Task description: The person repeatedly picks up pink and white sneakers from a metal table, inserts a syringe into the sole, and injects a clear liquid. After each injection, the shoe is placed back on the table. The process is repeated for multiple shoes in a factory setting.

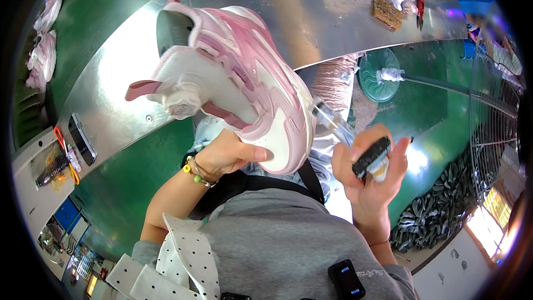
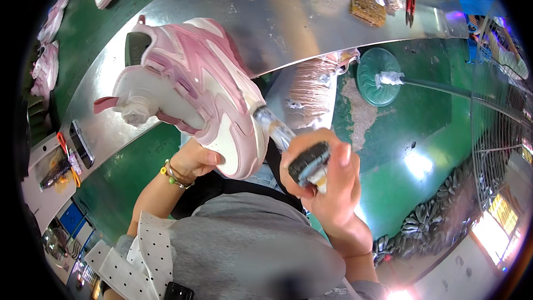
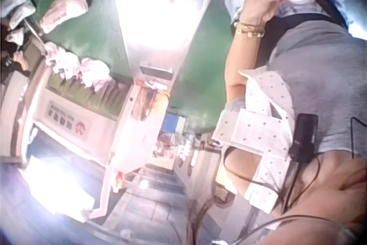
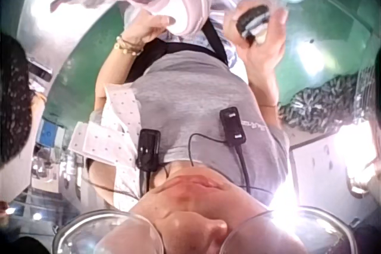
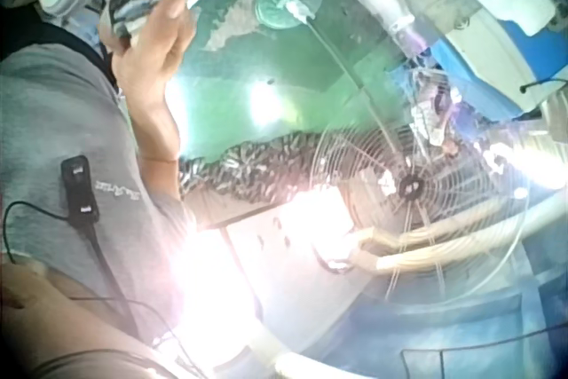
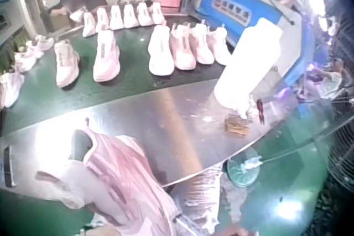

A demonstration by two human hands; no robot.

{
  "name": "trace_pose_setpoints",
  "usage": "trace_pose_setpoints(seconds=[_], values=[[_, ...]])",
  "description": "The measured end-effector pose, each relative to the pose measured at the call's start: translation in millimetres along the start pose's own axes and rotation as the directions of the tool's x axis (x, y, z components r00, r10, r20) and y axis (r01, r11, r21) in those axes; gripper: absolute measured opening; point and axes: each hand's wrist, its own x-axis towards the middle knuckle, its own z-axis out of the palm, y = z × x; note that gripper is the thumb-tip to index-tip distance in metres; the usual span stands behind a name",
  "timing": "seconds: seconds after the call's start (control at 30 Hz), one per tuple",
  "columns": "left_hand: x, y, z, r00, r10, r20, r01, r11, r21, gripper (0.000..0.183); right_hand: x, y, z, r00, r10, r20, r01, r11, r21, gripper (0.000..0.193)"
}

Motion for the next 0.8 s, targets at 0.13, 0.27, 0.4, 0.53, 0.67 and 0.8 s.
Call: trace_pose_setpoints(seconds=[0.13, 0.27, 0.4, 0.53, 0.67, 0.8], values=[[16, -8, 4, 1.000, -0.007, 0.016, 0.009, 0.989, -0.150, 0.060, -16, -5, -9, 0.992, -0.113, 0.051, 0.109, 0.991, 0.080, 0.058], [40, -13, 2, 1.000, -0.025, -0.010, 0.022, 0.974, -0.226, 0.051, -28, -12, -9, 0.987, -0.150, -0.056, 0.148, 0.988, -0.044, 0.060], [77, -9, 25, 0.996, 0.083, 0.034, -0.078, 0.986, -0.148, 0.081, -30, -15, -7, 0.970, -0.206, -0.128, 0.182, 0.967, -0.178, 0.063], [103, -6, 28, 0.932, 0.285, 0.223, -0.225, 0.939, -0.262, 0.054, -25, -17, -1, 0.956, -0.272, -0.110, 0.238, 0.939, -0.250, 0.062], [114, 3, 40, 0.909, 0.360, 0.210, -0.272, 0.894, -0.356, 0.049, -18, -17, 5, 0.936, -0.352, -0.025, 0.325, 0.886, -0.331, 0.059], [102, 22, 72, 0.942, 0.332, 0.054, -0.263, 0.828, -0.496, 0.036, -6, -10, 0, 0.833, -0.533, 0.146, 0.540, 0.730, -0.418, 0.053]])
